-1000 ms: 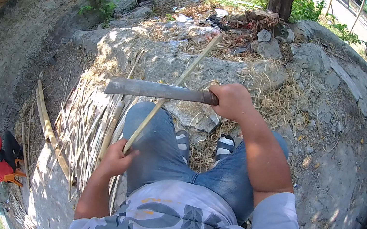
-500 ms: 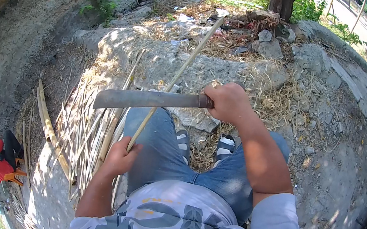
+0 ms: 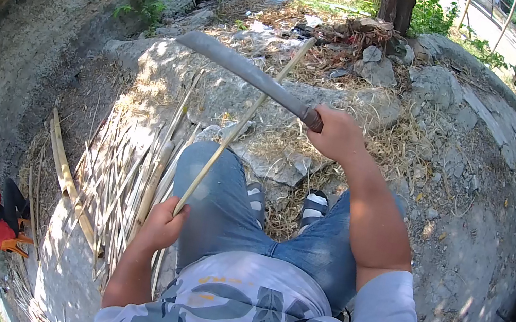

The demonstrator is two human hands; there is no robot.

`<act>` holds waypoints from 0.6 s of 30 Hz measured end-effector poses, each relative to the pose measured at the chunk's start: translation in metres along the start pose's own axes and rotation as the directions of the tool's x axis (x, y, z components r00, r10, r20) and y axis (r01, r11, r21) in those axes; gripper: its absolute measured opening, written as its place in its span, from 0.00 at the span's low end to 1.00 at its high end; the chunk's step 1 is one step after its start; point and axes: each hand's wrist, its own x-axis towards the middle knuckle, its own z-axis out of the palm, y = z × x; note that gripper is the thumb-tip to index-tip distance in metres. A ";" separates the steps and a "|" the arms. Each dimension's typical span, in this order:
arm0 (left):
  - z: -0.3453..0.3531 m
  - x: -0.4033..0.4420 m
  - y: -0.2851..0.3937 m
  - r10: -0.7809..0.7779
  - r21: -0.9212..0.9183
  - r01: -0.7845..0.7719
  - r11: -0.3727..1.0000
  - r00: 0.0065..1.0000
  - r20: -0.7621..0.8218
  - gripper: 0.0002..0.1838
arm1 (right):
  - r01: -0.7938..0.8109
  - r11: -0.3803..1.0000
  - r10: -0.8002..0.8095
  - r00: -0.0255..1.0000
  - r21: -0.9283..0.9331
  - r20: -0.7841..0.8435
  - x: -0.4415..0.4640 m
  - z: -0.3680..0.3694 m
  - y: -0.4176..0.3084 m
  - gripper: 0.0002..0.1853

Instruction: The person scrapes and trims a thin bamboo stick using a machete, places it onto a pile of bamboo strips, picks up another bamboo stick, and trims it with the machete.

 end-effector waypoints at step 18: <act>0.004 -0.004 -0.004 -0.059 0.109 0.050 0.993 0.995 0.081 0.16 | -0.157 0.976 0.147 0.986 0.153 0.075 0.011 0.008 0.030 0.12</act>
